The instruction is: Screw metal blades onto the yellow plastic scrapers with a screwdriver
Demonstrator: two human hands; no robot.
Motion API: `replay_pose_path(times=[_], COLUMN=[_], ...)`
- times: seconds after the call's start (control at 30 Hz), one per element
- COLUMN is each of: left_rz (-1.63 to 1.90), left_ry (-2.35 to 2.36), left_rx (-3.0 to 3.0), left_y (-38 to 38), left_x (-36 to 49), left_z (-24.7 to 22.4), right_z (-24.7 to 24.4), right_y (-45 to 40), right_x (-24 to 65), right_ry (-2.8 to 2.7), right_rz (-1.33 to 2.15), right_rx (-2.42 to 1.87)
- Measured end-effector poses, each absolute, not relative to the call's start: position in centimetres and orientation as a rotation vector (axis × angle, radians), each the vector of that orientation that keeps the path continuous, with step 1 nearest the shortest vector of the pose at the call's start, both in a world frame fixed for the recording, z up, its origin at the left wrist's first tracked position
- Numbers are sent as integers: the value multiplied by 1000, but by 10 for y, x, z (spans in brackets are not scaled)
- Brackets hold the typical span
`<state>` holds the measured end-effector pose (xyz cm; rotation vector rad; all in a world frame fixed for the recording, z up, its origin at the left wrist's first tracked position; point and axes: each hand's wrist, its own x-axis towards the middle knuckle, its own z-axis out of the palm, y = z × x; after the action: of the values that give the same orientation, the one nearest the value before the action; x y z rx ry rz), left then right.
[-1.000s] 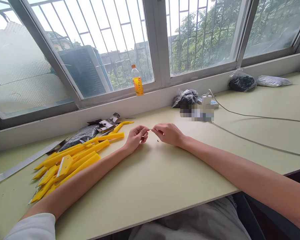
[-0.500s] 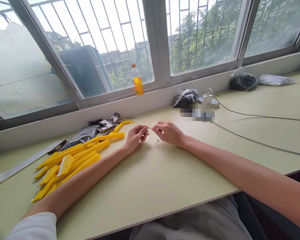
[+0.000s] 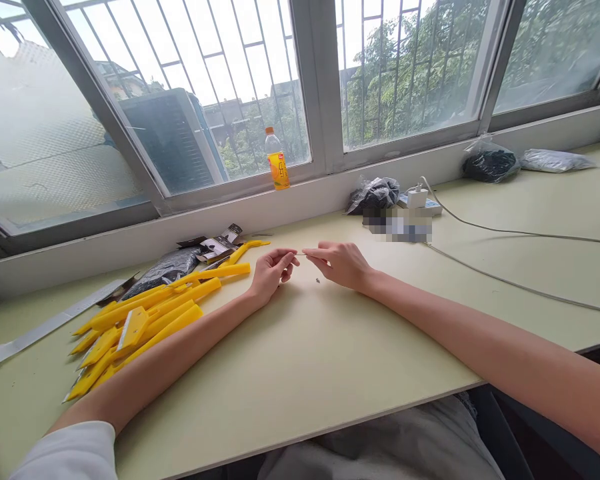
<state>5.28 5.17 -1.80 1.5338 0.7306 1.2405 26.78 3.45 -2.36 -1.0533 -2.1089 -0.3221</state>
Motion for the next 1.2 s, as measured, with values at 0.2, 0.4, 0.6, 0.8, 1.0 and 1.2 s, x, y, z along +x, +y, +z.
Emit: replay_pose_path(times=[0.2, 0.4, 0.6, 0.8, 1.0, 1.2], left_rz=[1256, 1264, 1220, 1180, 1144, 1107], left_ry=[770, 824, 876, 906, 957, 1031], left_rx=[1547, 1531, 1511, 1496, 1502, 1591], left_y=[54, 52, 47, 49, 50, 51], left_x=[51, 51, 53, 53, 53, 54], left_z=[-20, -18, -13, -15, -16, -17], right_z=[-23, -23, -24, -25, -25, -25], right_y=[35, 37, 38, 37, 36, 31], right_x=[267, 267, 269, 270, 268, 262], right_ry=[-2106, -2108, -2088, -2068, -2126, -2213], right_rz=[-225, -145, -217, -286, -194, -131], right_rx=[-974, -890, -953, -1037, -1006, -962])
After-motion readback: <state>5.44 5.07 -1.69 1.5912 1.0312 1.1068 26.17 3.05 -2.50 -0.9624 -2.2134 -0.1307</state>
